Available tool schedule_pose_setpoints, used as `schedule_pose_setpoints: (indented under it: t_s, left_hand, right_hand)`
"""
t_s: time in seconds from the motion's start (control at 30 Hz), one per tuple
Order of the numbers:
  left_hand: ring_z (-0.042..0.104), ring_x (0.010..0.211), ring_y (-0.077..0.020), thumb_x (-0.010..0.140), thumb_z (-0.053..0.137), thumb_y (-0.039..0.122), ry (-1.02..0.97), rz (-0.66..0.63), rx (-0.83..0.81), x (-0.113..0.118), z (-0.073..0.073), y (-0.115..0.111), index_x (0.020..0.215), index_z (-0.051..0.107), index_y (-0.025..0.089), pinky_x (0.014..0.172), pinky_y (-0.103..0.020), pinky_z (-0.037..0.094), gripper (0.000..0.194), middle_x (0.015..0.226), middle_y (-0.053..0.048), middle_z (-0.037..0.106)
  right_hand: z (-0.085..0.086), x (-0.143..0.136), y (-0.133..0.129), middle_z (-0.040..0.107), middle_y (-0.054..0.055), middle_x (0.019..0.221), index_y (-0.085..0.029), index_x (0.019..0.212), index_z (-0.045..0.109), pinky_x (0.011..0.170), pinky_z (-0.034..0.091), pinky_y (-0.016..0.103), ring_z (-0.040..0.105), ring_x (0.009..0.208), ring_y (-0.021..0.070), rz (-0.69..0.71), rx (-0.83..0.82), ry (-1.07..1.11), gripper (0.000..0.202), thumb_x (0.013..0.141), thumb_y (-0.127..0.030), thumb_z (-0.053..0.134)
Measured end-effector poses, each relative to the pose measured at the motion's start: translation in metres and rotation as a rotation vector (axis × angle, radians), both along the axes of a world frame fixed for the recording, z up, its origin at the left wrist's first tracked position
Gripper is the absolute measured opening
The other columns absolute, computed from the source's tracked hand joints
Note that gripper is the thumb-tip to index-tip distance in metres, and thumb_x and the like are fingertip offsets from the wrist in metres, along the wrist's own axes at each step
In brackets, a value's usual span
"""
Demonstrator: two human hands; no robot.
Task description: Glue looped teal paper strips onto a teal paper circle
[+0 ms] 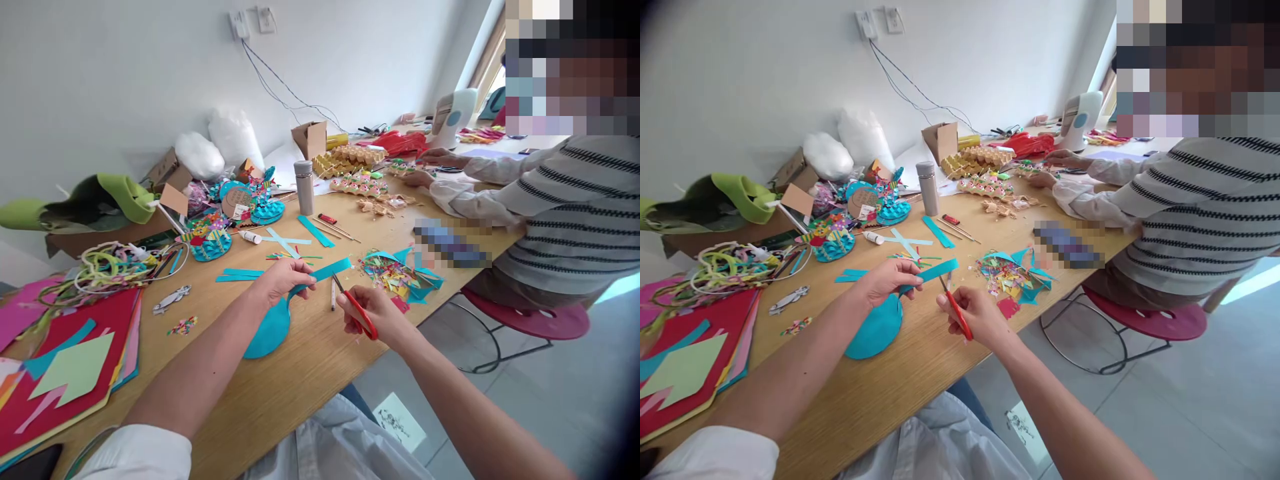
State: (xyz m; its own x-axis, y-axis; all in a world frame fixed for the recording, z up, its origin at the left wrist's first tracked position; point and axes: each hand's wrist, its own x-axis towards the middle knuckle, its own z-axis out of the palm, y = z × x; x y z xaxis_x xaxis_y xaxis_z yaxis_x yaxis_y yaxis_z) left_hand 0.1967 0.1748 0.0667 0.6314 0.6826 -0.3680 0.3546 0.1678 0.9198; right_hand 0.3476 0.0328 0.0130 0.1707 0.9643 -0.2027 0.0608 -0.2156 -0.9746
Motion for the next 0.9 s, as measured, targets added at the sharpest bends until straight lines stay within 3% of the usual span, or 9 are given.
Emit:
schedule_pose_setpoints:
  t_s: [0.47, 0.9]
  left_hand:
    - [0.054, 0.039, -0.0078, 0.073, 0.066, 0.003, 0.029, -0.053, -0.028, 0.021, -0.008, 0.000, 0.069, 0.063, 0.009, 0.038, -0.020, 0.045, 0.007, 0.064, -0.005, 0.069]
    - [0.054, 0.042, -0.0093, 0.071, 0.068, 0.004, -0.030, 0.013, -0.099, 0.016, -0.013, 0.011, 0.069, 0.060, 0.012, 0.035, -0.019, 0.044, 0.011, 0.060, -0.004, 0.068]
  right_hand:
    - [-0.009, 0.009, 0.003, 0.060, -0.003, 0.051, -0.020, 0.067, 0.050, 0.038, 0.041, 0.019, 0.061, 0.043, 0.0127, -0.081, -0.052, 0.023, 0.047, 0.070, -0.060, 0.074]
    - [-0.002, 0.010, 0.009, 0.063, 0.000, 0.057, -0.018, 0.069, 0.053, 0.047, 0.047, 0.022, 0.062, 0.050, 0.0128, -0.017, -0.061, 0.070, 0.047, 0.071, -0.061, 0.073]
